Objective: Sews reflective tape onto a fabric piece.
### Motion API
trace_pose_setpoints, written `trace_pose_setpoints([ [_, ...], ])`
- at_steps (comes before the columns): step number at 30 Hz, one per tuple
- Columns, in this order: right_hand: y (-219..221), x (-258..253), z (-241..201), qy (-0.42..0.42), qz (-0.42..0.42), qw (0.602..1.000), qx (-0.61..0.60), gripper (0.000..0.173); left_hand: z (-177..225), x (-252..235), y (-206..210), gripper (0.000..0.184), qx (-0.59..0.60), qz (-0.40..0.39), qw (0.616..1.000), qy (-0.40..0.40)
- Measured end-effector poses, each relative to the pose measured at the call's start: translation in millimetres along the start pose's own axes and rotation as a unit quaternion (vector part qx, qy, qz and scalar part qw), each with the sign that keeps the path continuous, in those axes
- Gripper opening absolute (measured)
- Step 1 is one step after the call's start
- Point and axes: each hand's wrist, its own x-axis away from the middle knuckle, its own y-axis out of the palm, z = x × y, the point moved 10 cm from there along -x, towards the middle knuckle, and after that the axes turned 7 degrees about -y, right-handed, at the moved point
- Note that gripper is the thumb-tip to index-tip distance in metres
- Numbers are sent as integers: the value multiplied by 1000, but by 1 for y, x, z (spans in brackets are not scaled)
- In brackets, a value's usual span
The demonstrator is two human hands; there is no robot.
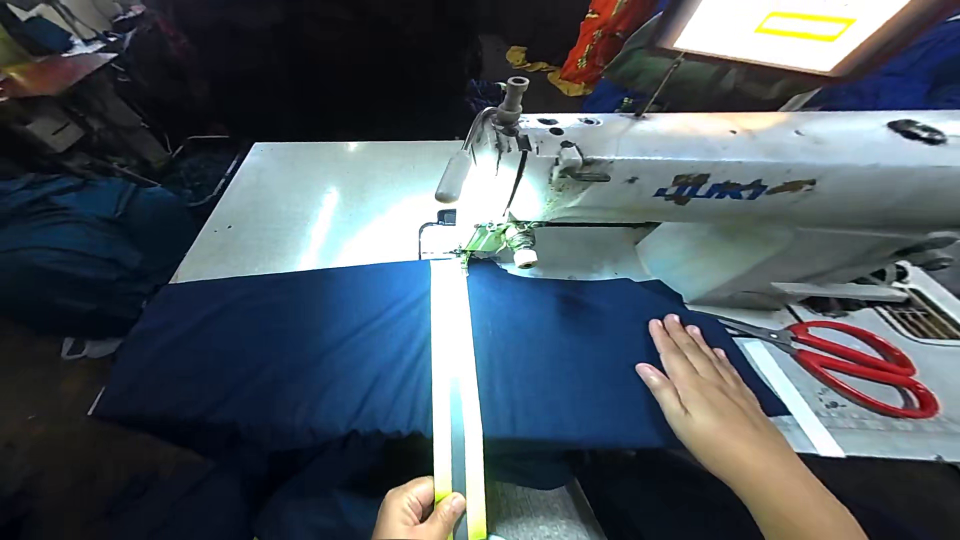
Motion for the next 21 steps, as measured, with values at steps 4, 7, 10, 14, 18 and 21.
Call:
trace_pose_setpoints([
  [4,-34,-3,-93,-70,50,995,-48,55,-2,0,4,13,17,1,1000,2],
  [7,-24,8,-175,-152,25,977,-147,37,0,1,4,14,19,-2,1000,0],
  [10,-5,20,-202,-185,21,973,-139,29,3,-1,4,16,16,1,1000,6],
  [14,-1,29,-202,-197,18,974,-113,27,16,3,0,37,-369,-38,928,-38],
  [18,-3,32,-202,-203,-5,974,-104,30,104,17,2,24,-536,115,807,220],
  [21,-4,31,-203,-201,-13,973,-110,28,116,10,22,27,-517,83,772,360],
])
